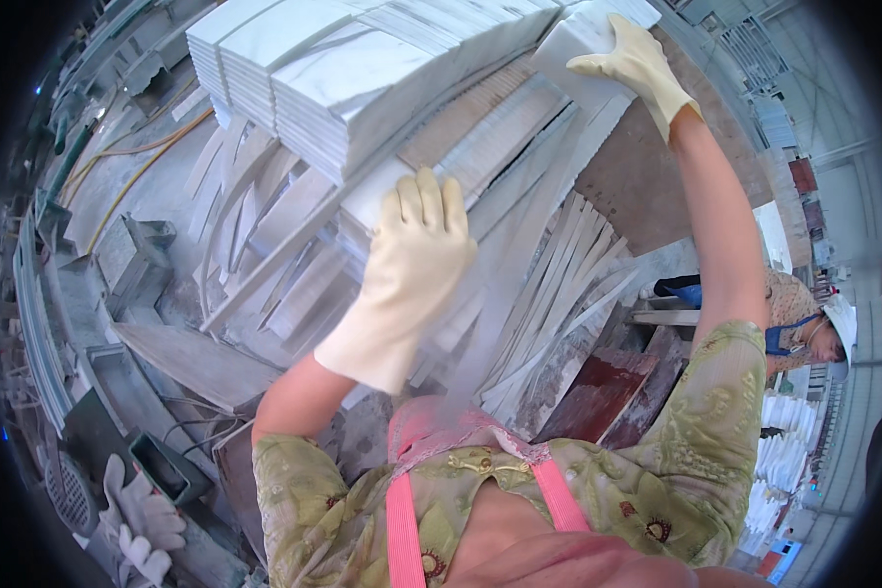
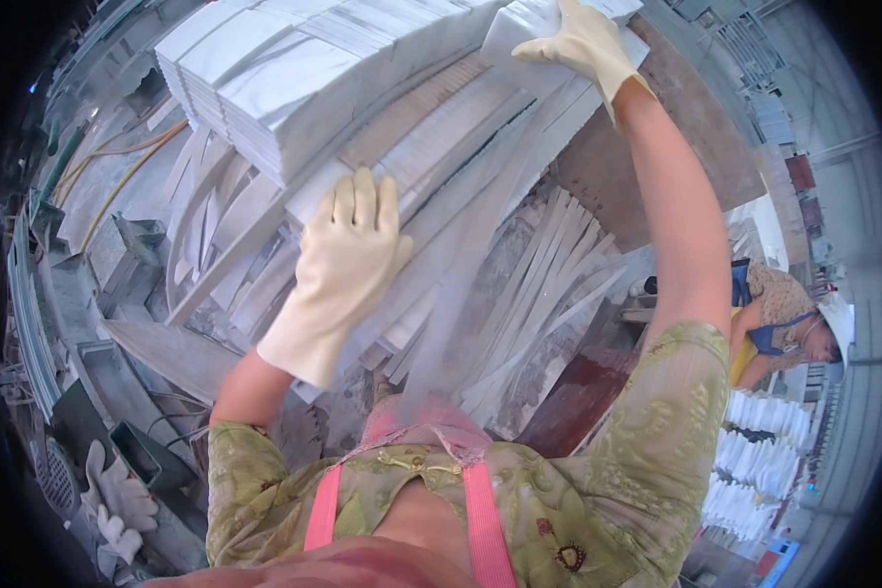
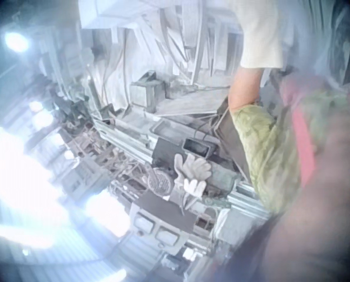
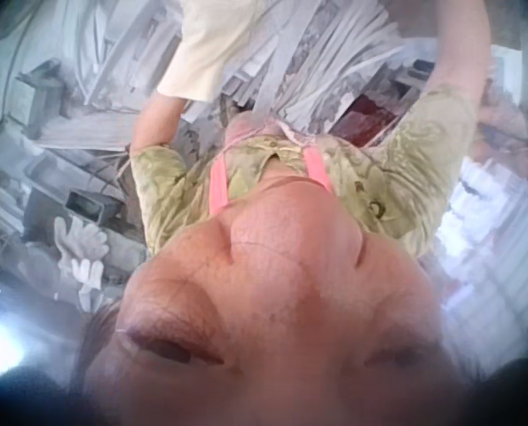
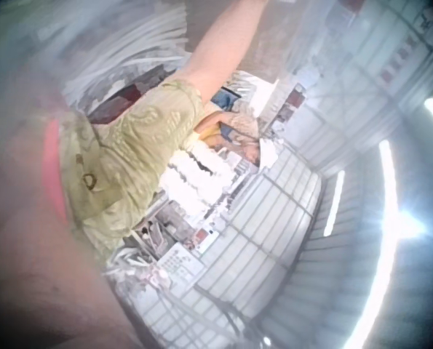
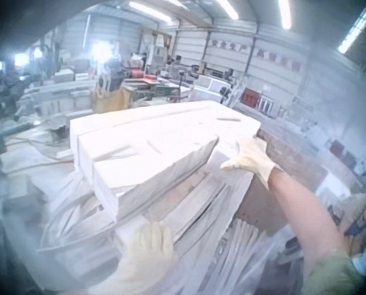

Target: The person picks up white rectangular boards from a cluttered pile and stacks them neatly on a yellow platform. They repeatedly lift, align, and place the boards, occasionally moving other debris aside to access more boards.

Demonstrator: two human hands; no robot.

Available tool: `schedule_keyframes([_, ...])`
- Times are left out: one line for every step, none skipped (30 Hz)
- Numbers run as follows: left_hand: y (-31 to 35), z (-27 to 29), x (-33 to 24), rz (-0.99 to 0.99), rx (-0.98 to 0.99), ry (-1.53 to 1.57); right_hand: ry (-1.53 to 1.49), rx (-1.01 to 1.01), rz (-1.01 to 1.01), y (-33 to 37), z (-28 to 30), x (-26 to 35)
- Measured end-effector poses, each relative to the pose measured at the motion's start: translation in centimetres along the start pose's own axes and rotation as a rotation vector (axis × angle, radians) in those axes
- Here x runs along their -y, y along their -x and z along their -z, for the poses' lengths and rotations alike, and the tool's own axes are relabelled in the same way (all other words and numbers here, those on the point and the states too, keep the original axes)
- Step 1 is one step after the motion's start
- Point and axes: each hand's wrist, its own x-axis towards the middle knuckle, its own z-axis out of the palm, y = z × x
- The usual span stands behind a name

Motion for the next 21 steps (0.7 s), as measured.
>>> schedule_keyframes([0.0, -0.3, -0.1, 0.006, -0.039, 0.024, 0.047, 0.024, -0.022, -1.2, -0.9, 0.0])
schedule_keyframes([-0.1, -0.4, -0.1, 0.012, -0.072, 0.045, 0.047, 0.027, -0.006, -2.2, -1.6, -0.1])
schedule_keyframes([-0.1, -0.6, -0.1, 0.012, -0.057, 0.042, 0.046, 0.030, 0.011, -3.1, -2.2, -0.2])
schedule_keyframes([-0.1, -0.6, -0.1, 0.018, -0.059, 0.053, 0.045, 0.033, 0.027, -3.7, -2.7, -0.3])
schedule_keyframes([-0.1, -0.7, 0.0, 0.021, -0.061, 0.056, 0.055, 0.048, 0.023, -4.2, -3.0, -0.5])
schedule_keyframes([0.0, -0.7, 0.0, 0.018, -0.063, 0.051, 0.064, 0.063, 0.019, -4.5, -3.3, -0.7])
schedule_keyframes([0.1, -0.7, 0.0, 0.012, -0.053, 0.044, 0.071, 0.076, 0.013, -4.7, -3.4, -0.8])
schedule_keyframes([0.1, -0.7, 0.1, 0.009, -0.049, 0.049, -0.003, 0.136, 0.003, -4.8, -3.4, -0.9])
schedule_keyframes([0.2, -0.6, 0.1, 0.007, -0.048, 0.053, -0.076, 0.193, -0.005, -4.7, -3.4, -1.0])
schedule_keyframes([0.3, -0.6, 0.1, 0.007, -0.053, 0.055, -0.147, 0.245, -0.012, -4.6, -3.4, -1.0])
schedule_keyframes([0.3, -0.6, 0.1, 0.005, -0.049, 0.069, -0.205, 0.212, -0.010, -4.5, -3.3, -1.0])
schedule_keyframes([0.3, -0.6, 0.2, 0.006, -0.052, 0.081, -0.260, 0.173, -0.003, -4.4, -3.3, -1.0])
schedule_keyframes([0.3, -0.6, 0.2, 0.005, -0.057, 0.092, -0.315, 0.134, 0.005, -4.3, -3.3, -0.9])
schedule_keyframes([0.4, -0.5, 0.3, 0.003, -0.055, 0.098, -0.338, 0.179, 0.001, -4.3, -3.3, -0.8])
schedule_keyframes([0.4, -0.4, 0.4, 0.002, -0.058, 0.102, -0.360, 0.222, 0.001, -4.2, -3.4, -0.7])
schedule_keyframes([0.4, -0.3, 0.5, -0.010, -0.057, 0.097, -0.380, 0.249, -0.056, -4.4, -3.4, -0.7])
schedule_keyframes([0.4, -0.2, 0.5, -0.011, -0.045, 0.134, -0.230, 0.243, -0.015, -4.5, -3.4, -0.8])
schedule_keyframes([0.5, 0.0, 0.6, -0.008, -0.041, 0.161, -0.066, 0.216, -0.017, -4.6, -3.5, -0.9])
schedule_keyframes([0.5, 0.1, 0.6, -0.003, -0.038, 0.191, 0.079, 0.161, 0.008, -4.8, -3.5, -1.1])
schedule_keyframes([0.6, 0.2, 0.6, 0.004, -0.021, 0.194, 0.052, 0.162, 0.033, -4.8, -3.7, -1.4])
schedule_keyframes([0.6, 0.2, 0.6, 0.011, -0.003, 0.197, 0.004, 0.133, 0.085, -4.9, -3.7, -1.7])
